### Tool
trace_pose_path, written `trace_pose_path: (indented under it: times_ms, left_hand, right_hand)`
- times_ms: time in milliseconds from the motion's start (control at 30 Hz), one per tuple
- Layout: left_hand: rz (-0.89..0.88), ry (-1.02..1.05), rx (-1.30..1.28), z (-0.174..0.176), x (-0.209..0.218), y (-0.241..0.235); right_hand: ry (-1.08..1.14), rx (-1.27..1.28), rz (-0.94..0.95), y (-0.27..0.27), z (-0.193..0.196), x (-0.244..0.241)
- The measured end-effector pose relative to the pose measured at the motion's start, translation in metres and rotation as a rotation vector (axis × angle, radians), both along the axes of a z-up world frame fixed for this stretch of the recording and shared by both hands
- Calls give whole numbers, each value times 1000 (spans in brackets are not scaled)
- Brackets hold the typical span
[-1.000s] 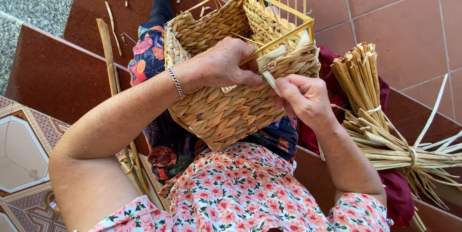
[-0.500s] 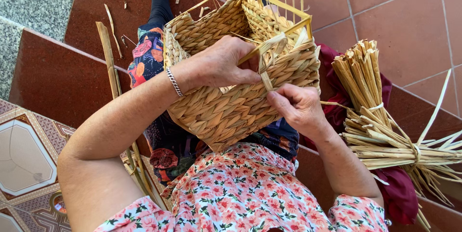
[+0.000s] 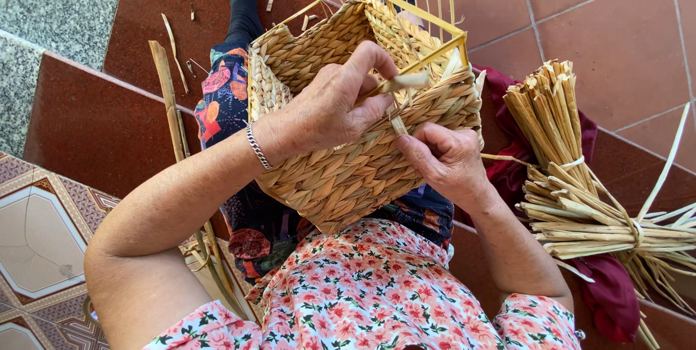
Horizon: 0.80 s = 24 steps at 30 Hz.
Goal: The person weaves a rectangular basket using dried palm leaves, interlacing strands by hand and trimming excess material with scissors. The person rotates the basket to work on different sides and continues the weaving pattern along the rim.
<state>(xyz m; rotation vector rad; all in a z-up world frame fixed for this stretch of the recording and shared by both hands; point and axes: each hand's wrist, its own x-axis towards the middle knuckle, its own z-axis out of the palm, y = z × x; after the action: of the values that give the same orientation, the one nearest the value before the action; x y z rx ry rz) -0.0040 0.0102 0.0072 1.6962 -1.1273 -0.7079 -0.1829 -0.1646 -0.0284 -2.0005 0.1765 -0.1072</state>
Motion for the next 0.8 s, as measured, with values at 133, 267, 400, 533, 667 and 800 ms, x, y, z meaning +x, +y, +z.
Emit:
trace_pose_path:
  times_ms: [133, 267, 400, 533, 667, 800]
  left_hand:
    - [-65, -33, -37, 1, 2, 1]
    - [-167, -157, -170, 0, 1, 2]
    - [-201, -239, -96, -8, 5, -1]
    - [-214, -237, -114, -11, 6, -1]
    - [-212, -212, -165, -11, 6, -3]
    - [-183, -159, -75, -7, 4, -3]
  right_hand:
    - [13, 23, 6, -2, -3, 0]
    - [39, 79, 4, -4, -5, 0]
    - [14, 36, 20, -5, -6, -2]
    - [-34, -39, 17, -1, -5, -9]
    - [-22, 20, 16, 2, -6, -18]
    - [134, 125, -7, -2, -15, -30]
